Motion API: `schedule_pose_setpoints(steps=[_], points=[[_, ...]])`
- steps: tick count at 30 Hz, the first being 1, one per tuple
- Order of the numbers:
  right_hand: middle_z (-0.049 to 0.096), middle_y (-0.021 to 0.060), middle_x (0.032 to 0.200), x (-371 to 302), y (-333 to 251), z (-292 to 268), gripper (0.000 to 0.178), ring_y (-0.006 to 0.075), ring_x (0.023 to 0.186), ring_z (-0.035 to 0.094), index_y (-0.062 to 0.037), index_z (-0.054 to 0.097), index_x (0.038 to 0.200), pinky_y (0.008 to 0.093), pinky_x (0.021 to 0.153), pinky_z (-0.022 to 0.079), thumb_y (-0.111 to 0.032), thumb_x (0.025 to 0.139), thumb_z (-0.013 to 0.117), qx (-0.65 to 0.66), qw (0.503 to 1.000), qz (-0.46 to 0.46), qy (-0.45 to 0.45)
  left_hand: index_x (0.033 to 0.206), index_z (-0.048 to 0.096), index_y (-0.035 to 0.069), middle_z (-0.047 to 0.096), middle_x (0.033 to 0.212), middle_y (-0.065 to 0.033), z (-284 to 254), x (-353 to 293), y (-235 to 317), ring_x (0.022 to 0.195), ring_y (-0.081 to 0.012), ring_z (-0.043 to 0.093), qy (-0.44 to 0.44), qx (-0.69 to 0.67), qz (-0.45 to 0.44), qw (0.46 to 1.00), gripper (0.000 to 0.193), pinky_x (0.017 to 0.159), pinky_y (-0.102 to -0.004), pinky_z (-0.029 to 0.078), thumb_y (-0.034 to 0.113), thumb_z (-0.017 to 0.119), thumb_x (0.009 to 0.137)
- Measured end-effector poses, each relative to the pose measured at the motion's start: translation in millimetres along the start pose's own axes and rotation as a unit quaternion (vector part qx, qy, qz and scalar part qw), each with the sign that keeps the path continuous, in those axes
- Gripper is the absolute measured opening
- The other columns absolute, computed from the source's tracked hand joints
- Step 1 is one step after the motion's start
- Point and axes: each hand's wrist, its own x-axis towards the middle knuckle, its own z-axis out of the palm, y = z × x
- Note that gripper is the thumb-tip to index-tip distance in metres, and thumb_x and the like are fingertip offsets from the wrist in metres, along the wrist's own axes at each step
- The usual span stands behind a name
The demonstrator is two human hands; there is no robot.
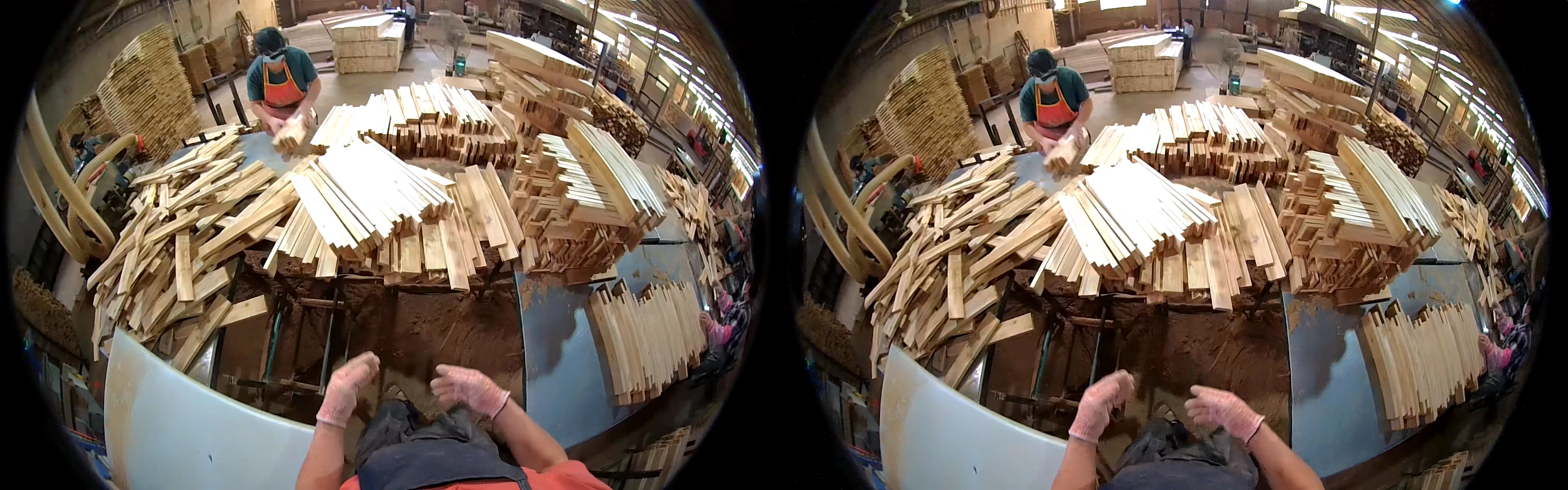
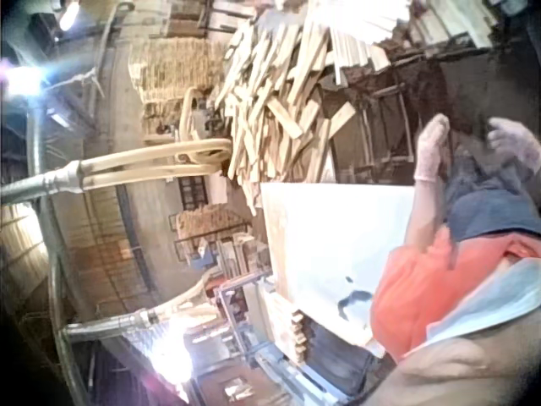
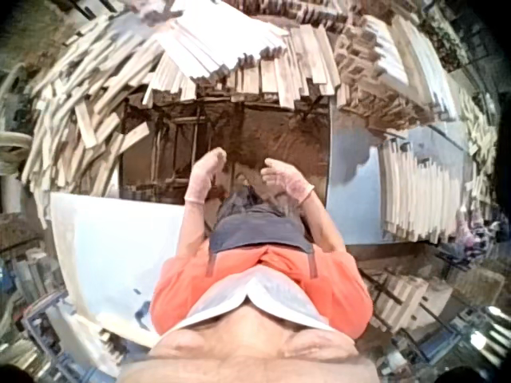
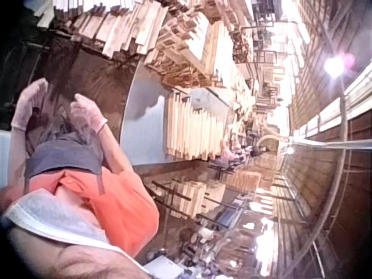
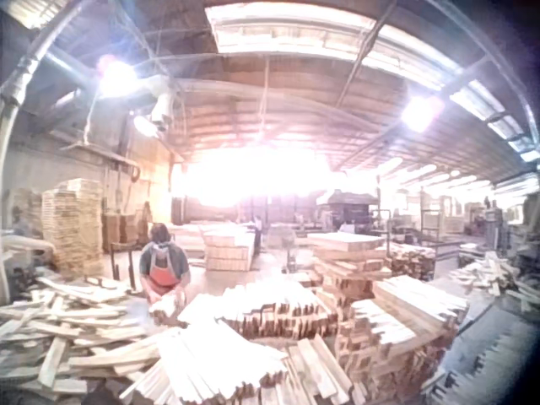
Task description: The person repeatedly picks up stacks of light-colored wooden planks from a table and places them onto a conveyor belt. The person wears pink gloves and moves between the table and the conveyor, handling the wood stacks with both hands.
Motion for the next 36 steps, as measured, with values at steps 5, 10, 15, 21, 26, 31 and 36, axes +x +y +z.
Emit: schedule_pose_setpoints(steps=[5, 10, 15, 21, 26, 31, 36], points=[[0.073, 0.0144, 0.126, 88, -126, -19, 0.062, 0.0231, 0.106, 0.072, -0.0019, 0.054, 0.153, 0.0376, 0.094, 0.061, -0.033, 0.103, 0.073, -0.097, 0.993, -0.055, 0.034, 0.14, 0.066, -0.004, 0.069, 0.138, -0.0097, -29, 138, 47, 0.128, -0.0178, 0.063, 0.174, 0.05, 0.152, 0.972, 0.042, 0.115, -0.0324, 0.046, 0.018, 0.069, 0.105], [0.072, 0.0127, 0.124, 217, -283, -35, 0.052, 0.0223, 0.105, 0.072, -0.0016, 0.06, 0.145, 0.0368, 0.091, 0.06, -0.034, 0.105, 0.067, -0.254, 0.954, -0.129, 0.095, 0.159, 0.042, -0.009, 0.053, 0.159, -0.0183, -83, 245, 91, 0.146, -0.0247, 0.051, 0.252, 0.168, 0.201, 0.931, 0.061, 0.123, -0.0353, 0.039, 0.017, 0.064, 0.108], [0.066, 0.0256, 0.142, 367, -440, -47, 0.063, 0.0405, 0.127, 0.067, 0.0005, 0.058, 0.146, 0.0457, 0.109, 0.052, -0.04, 0.098, 0.064, -0.511, 0.774, -0.268, 0.261, 0.157, 0.043, -0.005, 0.062, 0.127, -0.01, -193, 350, 104, 0.118, -0.0216, 0.059, 0.241, 0.353, 0.172, 0.888, 0.05, 0.113, -0.0347, 0.044, 0.015, 0.054, 0.112], [0.062, 0.0295, 0.146, 483, -547, -59, 0.077, 0.0436, 0.135, 0.06, -0.0041, 0.054, 0.154, 0.0464, 0.115, 0.047, -0.052, 0.095, 0.067, -0.613, 0.707, -0.025, 0.352, 0.148, 0.048, -0.006, 0.063, 0.133, -0.0184, -244, 444, 121, 0.12, -0.0312, 0.061, 0.259, 0.522, 0.021, 0.813, 0.054, 0.107, -0.0423, 0.047, 0.033, 0.053, 0.109], [0.076, 0.0245, 0.119, 538, -544, -139, 0.062, 0.0366, 0.107, 0.073, 0.0013, 0.075, 0.122, 0.0437, 0.096, 0.056, -0.048, 0.085, 0.079, -0.618, 0.762, 0.021, 0.193, 0.152, 0.048, -0.002, 0.066, 0.134, -0.0194, -194, 508, 138, 0.119, -0.0329, 0.066, 0.357, 0.135, -0.056, 0.923, 0.067, 0.105, -0.0464, 0.054, 0.042, 0.064, 0.104], [0.076, 0.021, 0.105, 503, -513, -121, 0.045, 0.0352, 0.097, 0.072, 0.0011, 0.073, 0.118, 0.0429, 0.091, 0.056, -0.037, 0.094, 0.072, -0.595, 0.765, -0.131, 0.209, 0.148, 0.053, -0.004, 0.069, 0.134, -0.0173, -210, 508, 120, 0.12, -0.0317, 0.069, 0.37, 0.014, -0.079, 0.925, 0.061, 0.108, -0.0453, 0.055, 0.038, 0.065, 0.106], [0.074, 0.0222, 0.101, 511, -483, -155, 0.042, 0.0357, 0.099, 0.071, 0.0014, 0.071, 0.119, 0.0456, 0.089, 0.054, -0.035, 0.099, 0.065, -0.554, 0.796, -0.228, 0.082, 0.147, 0.05, -0.005, 0.069, 0.129, -0.015, -169, 513, 153, 0.111, -0.0267, 0.071, 0.319, 0.021, -0.081, 0.944, 0.065, 0.097, -0.0409, 0.059, 0.031, 0.074, 0.099]])
